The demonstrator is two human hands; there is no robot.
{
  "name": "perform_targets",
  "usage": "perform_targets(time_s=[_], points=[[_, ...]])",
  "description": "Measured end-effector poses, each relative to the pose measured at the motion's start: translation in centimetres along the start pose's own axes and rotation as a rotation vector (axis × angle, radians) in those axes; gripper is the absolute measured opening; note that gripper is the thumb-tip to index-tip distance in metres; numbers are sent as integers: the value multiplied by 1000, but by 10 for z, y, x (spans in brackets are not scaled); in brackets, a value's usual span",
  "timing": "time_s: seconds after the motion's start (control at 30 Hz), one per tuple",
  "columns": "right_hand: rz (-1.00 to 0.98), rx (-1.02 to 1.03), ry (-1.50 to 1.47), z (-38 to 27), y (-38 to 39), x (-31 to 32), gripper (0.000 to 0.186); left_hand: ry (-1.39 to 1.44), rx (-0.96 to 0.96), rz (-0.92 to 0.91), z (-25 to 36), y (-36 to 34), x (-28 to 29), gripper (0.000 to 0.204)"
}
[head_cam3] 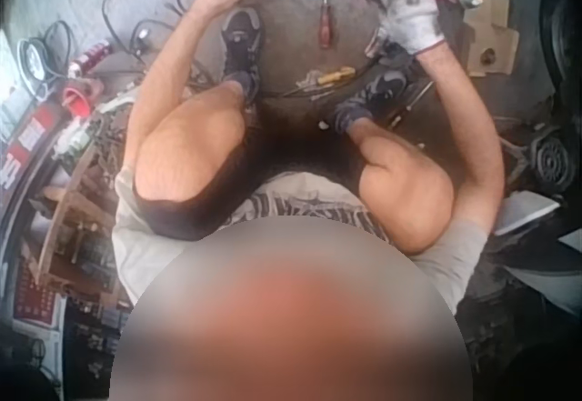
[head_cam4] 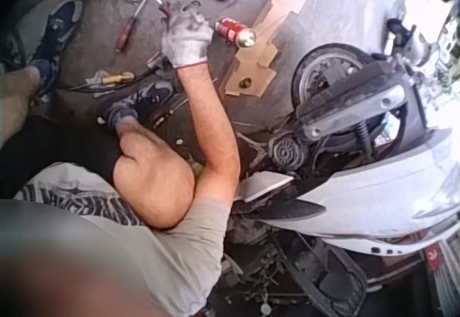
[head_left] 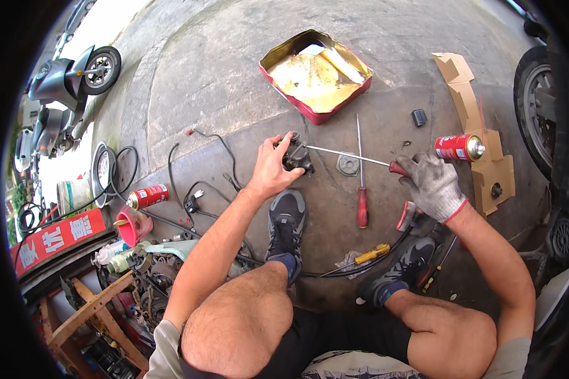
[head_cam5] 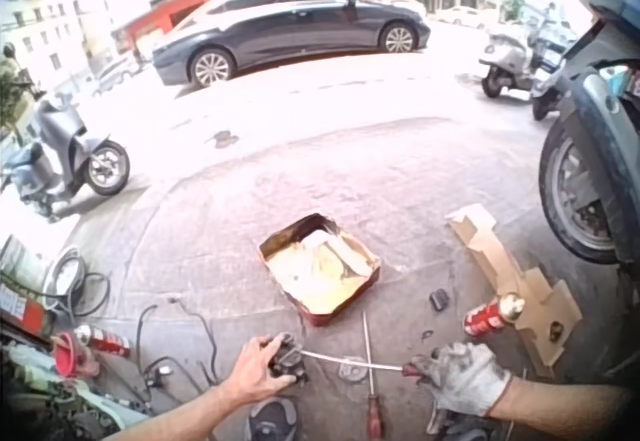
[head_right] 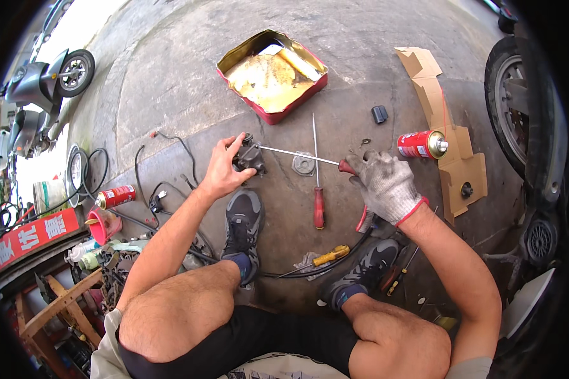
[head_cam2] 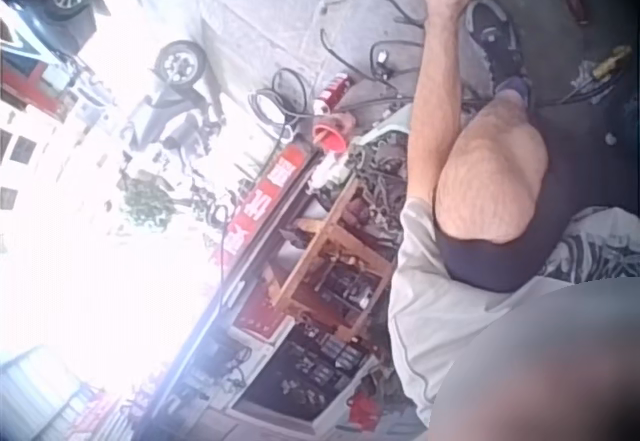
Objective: Disassembling and cleaning a motorcycle carburetor using tools and cleaning spray.
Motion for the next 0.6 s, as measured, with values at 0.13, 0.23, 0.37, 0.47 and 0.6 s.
perform_targets(time_s=[0.13, 0.23, 0.37, 0.47, 0.6], points=[[1, 15, -17, -5, 4, -7, 39, -14, -6, 32, -2, 1, -1, 93], [-82, -28, -47, -5, -2, -7, 38, 4, -20, 21, -6, 0, -2, 95], [-84, -51, -112, -2, -2, -8, 38, 8, -38, 31, -5, -1, -4, 95], [-81, -41, -183, -2, -4, -4, 39, 6, -42, 42, -6, 0, -3, 94], [-79, -117, -243, -1, -5, 0, 38, 1, -66, 62, -6, 0, -3, 94]])
Point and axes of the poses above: each hand's wrist, its own y-axis away from the middle knuckle, its own x-axis out of the back of the hand, z = x × y, the point moved 5 cm from there along -y, towards the middle knuckle, and after that the axes turned 2 degrees about x, right-handed, at the moved point
